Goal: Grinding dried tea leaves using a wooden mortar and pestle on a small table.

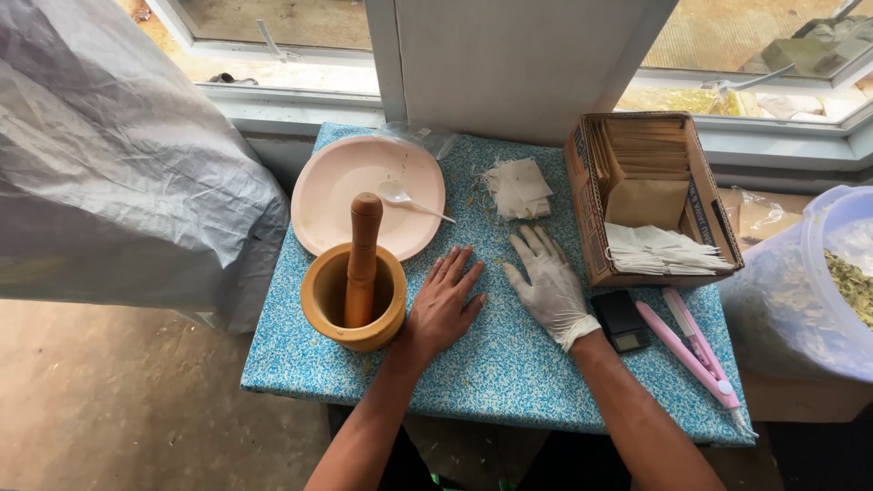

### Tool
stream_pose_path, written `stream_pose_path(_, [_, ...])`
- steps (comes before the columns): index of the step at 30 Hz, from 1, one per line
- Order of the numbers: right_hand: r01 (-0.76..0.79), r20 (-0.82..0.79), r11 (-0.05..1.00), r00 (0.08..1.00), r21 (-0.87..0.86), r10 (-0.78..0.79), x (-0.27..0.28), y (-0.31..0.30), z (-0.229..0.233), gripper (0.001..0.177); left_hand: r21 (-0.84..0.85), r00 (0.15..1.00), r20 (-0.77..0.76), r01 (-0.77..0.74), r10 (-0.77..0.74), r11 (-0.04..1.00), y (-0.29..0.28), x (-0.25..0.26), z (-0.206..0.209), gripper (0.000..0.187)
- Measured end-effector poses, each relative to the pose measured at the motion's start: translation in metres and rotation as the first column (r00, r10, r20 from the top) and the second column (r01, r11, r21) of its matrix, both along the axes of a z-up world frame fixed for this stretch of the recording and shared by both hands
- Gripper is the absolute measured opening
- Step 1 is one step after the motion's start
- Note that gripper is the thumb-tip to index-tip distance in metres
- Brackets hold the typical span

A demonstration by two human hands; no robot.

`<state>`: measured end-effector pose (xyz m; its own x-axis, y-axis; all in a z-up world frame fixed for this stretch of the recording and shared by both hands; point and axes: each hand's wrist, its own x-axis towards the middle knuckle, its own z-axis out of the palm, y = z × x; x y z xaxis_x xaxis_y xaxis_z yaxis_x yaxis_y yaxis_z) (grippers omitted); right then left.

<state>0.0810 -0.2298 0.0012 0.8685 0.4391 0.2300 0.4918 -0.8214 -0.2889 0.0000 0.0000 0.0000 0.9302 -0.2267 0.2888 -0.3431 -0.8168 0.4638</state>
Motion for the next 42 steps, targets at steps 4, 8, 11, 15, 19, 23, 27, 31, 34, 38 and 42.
stream_pose_path(4, [-0.004,-0.037,0.996,0.999,0.092,0.007,-0.002,0.0,0.01,0.059,-0.001,0.998,-0.054,0.019,-0.019,1.0,0.004,-0.012,0.02,0.056])
stream_pose_path(8, [0.007,-0.052,0.976,0.999,0.219,0.004,-0.007,-0.001,0.016,0.054,-0.073,0.966,-0.226,0.115,-0.129,0.991,0.01,-0.053,0.079,0.054])
stream_pose_path(11, [-0.055,0.016,0.954,0.998,0.294,0.053,-0.014,0.002,0.029,0.051,-0.201,0.891,-0.342,0.24,-0.298,0.95,0.025,-0.091,0.14,0.055])
stream_pose_path(15, [-0.151,0.013,0.923,0.988,0.354,0.156,-0.022,0.013,0.054,0.055,-0.363,0.922,0.002,0.362,-0.387,0.859,0.059,-0.137,0.19,0.041])
stream_pose_path(19, [-0.172,-0.134,0.894,0.96,0.415,0.247,-0.036,0.035,0.085,0.066,-0.478,0.925,0.358,0.299,-0.127,0.826,0.112,-0.146,0.181,0.03])
stream_pose_path(23, [-0.242,-0.33,0.827,0.832,0.507,0.446,-0.055,0.063,0.115,0.099,-0.517,0.894,0.358,-0.051,0.27,0.855,0.157,-0.124,0.139,0.076])
stream_pose_path(27, [-0.322,-0.397,0.767,0.709,0.555,0.584,-0.069,0.09,0.124,0.12,-0.468,0.993,0.078,-0.041,0.088,0.883,0.16,-0.102,0.127,0.137])
stream_pose_path(31, [-0.338,-0.333,0.659,0.656,0.672,0.677,-0.083,0.12,0.14,0.119,-0.639,0.999,0.03,0.037,-0.023,0.768,0.152,-0.094,0.114,0.149])
stream_pose_path(34, [-0.304,-0.302,0.573,0.615,0.761,0.728,-0.093,0.133,0.141,0.115,-0.717,0.996,0.067,0.093,-0.065,0.691,0.147,-0.095,0.103,0.156])
stream_pose_path(38, [-0.156,-0.319,0.508,0.615,0.847,0.721,-0.101,0.138,0.139,0.112,-0.739,0.997,-0.071,-0.042,-0.016,0.672,0.139,-0.09,0.098,0.168])
stream_pose_path(42, [0.066,-0.493,0.646,0.706,0.761,0.508,-0.097,0.123,0.146,0.125,-0.75,0.996,-0.083,-0.085,0.034,0.656,0.104,-0.069,0.105,0.181])
